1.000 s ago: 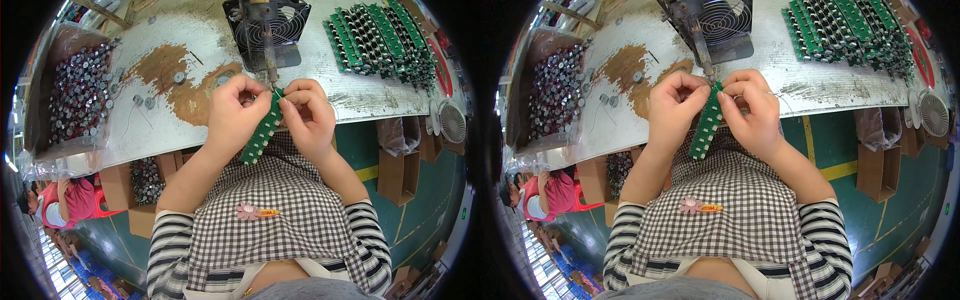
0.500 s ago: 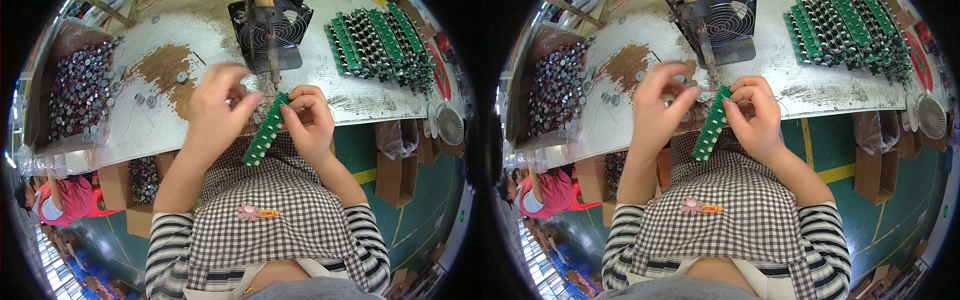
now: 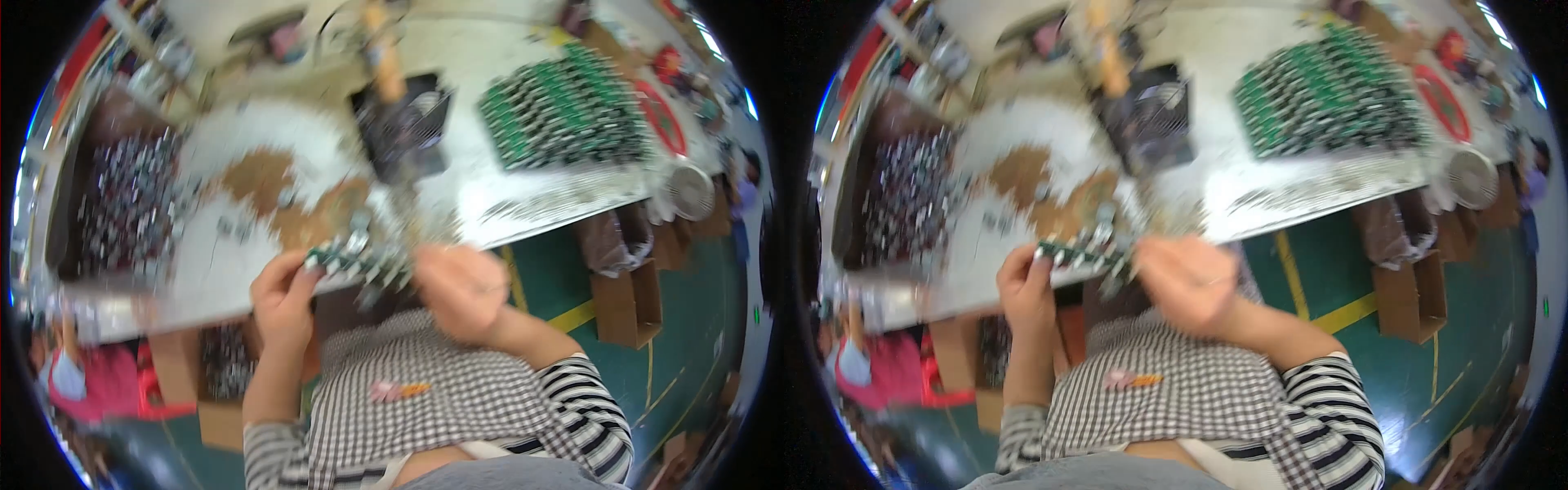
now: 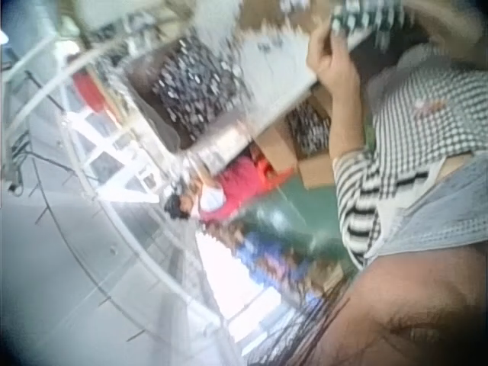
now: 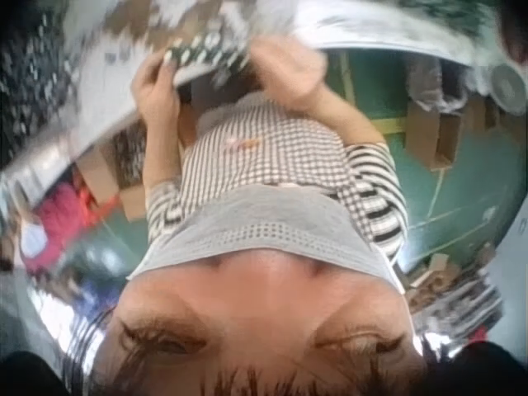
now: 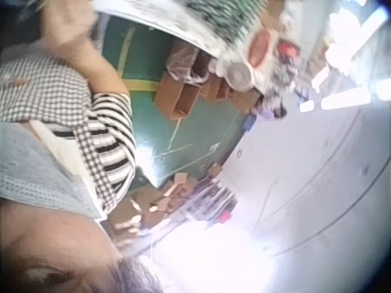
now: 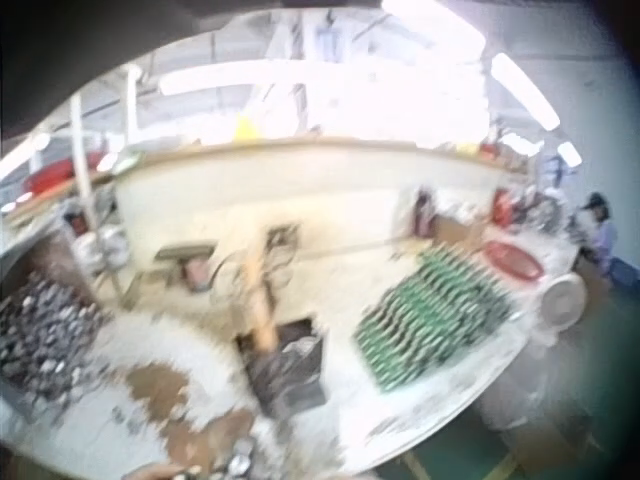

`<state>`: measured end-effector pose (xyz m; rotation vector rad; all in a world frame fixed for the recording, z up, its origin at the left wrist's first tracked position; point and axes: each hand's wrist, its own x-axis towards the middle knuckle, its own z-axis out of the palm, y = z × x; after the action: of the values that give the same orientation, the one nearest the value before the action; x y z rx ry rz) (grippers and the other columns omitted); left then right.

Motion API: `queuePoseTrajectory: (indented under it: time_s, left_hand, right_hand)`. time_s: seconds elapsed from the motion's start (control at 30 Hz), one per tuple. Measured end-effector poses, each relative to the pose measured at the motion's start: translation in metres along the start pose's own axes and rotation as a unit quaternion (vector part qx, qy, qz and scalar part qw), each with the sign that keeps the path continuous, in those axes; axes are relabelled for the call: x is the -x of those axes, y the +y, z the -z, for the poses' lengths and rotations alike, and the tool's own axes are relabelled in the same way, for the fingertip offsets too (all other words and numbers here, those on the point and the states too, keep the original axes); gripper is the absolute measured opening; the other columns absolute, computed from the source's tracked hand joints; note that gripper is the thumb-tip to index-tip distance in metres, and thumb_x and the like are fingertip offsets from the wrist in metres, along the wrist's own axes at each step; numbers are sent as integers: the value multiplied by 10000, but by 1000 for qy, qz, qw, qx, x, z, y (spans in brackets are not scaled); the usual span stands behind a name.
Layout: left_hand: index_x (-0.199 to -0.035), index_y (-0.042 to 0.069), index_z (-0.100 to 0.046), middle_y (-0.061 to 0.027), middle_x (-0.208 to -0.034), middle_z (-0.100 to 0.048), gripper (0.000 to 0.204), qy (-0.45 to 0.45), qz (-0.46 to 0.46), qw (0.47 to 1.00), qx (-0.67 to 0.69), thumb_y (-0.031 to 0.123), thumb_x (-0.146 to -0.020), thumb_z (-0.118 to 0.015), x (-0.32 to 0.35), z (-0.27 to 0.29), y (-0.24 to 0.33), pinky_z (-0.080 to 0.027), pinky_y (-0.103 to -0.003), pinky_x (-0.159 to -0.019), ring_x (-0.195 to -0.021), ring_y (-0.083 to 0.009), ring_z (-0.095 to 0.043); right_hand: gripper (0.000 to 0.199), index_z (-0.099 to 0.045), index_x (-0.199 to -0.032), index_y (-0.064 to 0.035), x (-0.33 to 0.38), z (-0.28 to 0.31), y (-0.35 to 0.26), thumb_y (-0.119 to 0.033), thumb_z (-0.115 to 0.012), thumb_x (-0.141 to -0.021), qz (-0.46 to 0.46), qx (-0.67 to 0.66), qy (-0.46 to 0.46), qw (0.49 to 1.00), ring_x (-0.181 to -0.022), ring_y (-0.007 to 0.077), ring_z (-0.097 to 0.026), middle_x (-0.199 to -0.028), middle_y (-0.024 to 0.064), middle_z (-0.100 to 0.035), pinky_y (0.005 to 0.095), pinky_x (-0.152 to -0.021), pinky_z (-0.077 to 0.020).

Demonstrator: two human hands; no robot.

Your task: The person assembles electronic components by taking small circular parts from the workbench and inserting their wires into a circuit board by hand.

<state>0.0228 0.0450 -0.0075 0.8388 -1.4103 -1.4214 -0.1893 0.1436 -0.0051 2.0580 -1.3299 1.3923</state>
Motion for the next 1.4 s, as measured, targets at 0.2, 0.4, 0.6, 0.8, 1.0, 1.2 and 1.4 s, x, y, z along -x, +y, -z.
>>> queuePoseTrajectory:
  time_s: [0.2, 0.4, 0.6, 0.8, 1.0, 1.2, 1.4]
  left_hand:
    - [-981, 24, -547, -25, -865, -594, 88, 16, 8, 980, 200, 104, -953, -523, 6, -6, 4, -444, -228, -649, -738, -84, -540]
    - [-971, 35, -538, 8, -820, -565, 58, 26, -48, 984, 170, 88, -949, -530, 4, 4, 10, -354, -169, -524, -620, -32, -439]
    - [-900, 34, -562, 22, -721, -542, 80, -3, 118, 950, 290, 98, -892, -515, -11, 25, 18, -343, -193, -487, -561, -54, -454]
    - [-988, 31, -558, -38, -920, -611, 181, 2, 10, 974, 224, 152, -992, -424, -3, 23, -9, -439, -208, -621, -758, -89, -565]
    - [-1027, 29, -560, -9, -868, -603, 190, -51, 76, 941, 325, 175, -981, -448, -2, 22, 4, -432, -209, -604, -736, -61, -548]
    - [-1046, 53, -560, 4, -861, -586, 196, -20, 164, 925, 343, 185, -983, -429, -3, 26, -6, -420, -209, -608, -726, -75, -543]
    - [-1174, 38, -499, -20, -1008, -576, 224, 42, -27, 983, 177, 161, -1005, -418, 9, 1, -10, -438, -219, -723, -875, -73, -537]
  right_hand:
    - [284, -627, -926, 65, -36, -27, -30, 39, -657, -645, 45, -55, 31, 997, -627, 254, -623, -891, 182, -659, 322, -500, -498]
    - [152, -598, -984, 43, -53, -55, -40, -63, -584, -877, -109, -176, -62, 976, -561, 298, -623, -681, 167, -612, 354, -503, -489]
    - [122, -600, -949, 14, -58, -84, -40, -69, -604, -859, -30, -192, -59, 979, -526, 296, -599, -627, 139, -584, 366, -474, -469]
    - [95, -569, -871, 31, -62, -91, -43, -44, -620, -841, -77, -169, -37, 982, -483, 276, -582, -598, 123, -573, 348, -442, -462]
    - [196, -571, -988, 77, -62, -94, -51, -42, -623, -841, -23, -160, -10, 987, -503, 254, -601, -655, 122, -615, 332, -462, -475]
    - [277, -566, -1040, 97, -59, -98, -49, -61, -650, -829, -22, -127, -20, 991, -533, 262, -617, -706, 145, -637, 320, -497, -496]
    - [203, -583, -962, 46, -77, -93, -48, -147, -603, -906, -250, -262, -41, 931, -551, 183, -592, -693, 147, -615, 274, -503, -453]
